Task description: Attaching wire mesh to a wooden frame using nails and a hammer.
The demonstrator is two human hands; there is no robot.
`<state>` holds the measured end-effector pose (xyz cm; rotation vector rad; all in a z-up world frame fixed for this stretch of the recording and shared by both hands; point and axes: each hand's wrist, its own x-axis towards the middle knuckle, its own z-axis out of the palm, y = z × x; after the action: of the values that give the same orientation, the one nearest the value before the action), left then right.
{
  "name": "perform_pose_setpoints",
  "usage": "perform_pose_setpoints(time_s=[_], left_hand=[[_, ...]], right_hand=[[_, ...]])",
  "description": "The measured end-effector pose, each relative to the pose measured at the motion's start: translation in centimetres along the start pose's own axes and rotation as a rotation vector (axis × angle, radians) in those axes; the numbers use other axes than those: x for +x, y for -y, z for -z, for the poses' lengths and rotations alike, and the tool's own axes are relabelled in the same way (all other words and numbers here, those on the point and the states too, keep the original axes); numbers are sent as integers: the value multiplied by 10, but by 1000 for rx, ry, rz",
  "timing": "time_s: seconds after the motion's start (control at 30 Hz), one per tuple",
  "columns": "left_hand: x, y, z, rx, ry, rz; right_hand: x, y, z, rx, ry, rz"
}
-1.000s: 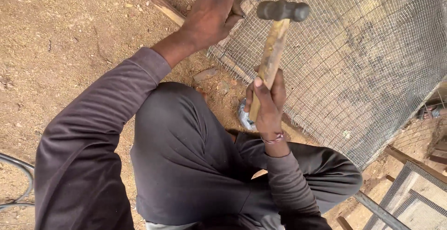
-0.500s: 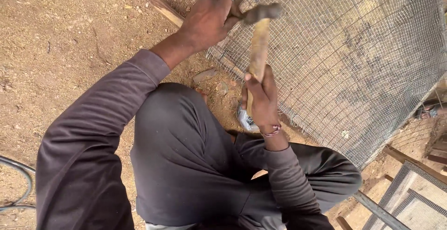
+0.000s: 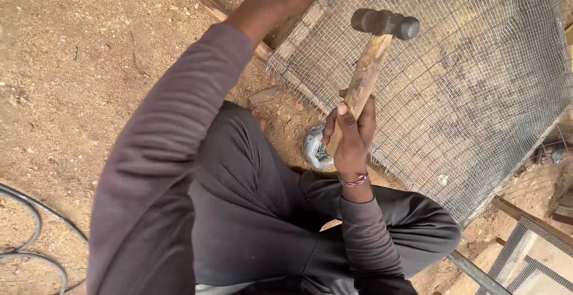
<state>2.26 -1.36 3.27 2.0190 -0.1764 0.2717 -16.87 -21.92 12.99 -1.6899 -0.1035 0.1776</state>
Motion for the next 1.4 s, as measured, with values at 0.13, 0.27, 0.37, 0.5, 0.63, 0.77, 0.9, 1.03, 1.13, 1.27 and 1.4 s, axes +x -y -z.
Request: perform_pose_setpoints(time_s=[0.13,0.27,0.37,0.5,0.63,0.77,0.9,1.03,1.13,1.27,1.4], left_hand=[[37,30,-50,198,-6,147],[34,27,-54,241,-16,72],[30,26,-44,86,-91,178],[16,33,-39,29,-132,88],[11,18,-24,-159,-148,76],[16,28,-36,-190,-184,129],[14,24,-28,-128,-70,145],[12,16,-18,-240,26,260],[19,25,-23,-261,-40,161],[7,25,-24,-303,-81,231],[11,19,-13,-274,19,311]], right_hand=[[4,0,-5,-36,21,-22],[-1,10,-7,-52,68,51],[-1,19,-13,-75,46,202],[13,-9,-20,-170,71,95],[20,-5,-23,-187,136,-269],[4,10,-22,-46,129,34],[12,11,-13,50,47,272],[28,-24,-19,-141,-50,71],[30,-3,-28,-388,32,-271],[9,11,-20,22,30,-117],[23,-43,10,218,17,12]])
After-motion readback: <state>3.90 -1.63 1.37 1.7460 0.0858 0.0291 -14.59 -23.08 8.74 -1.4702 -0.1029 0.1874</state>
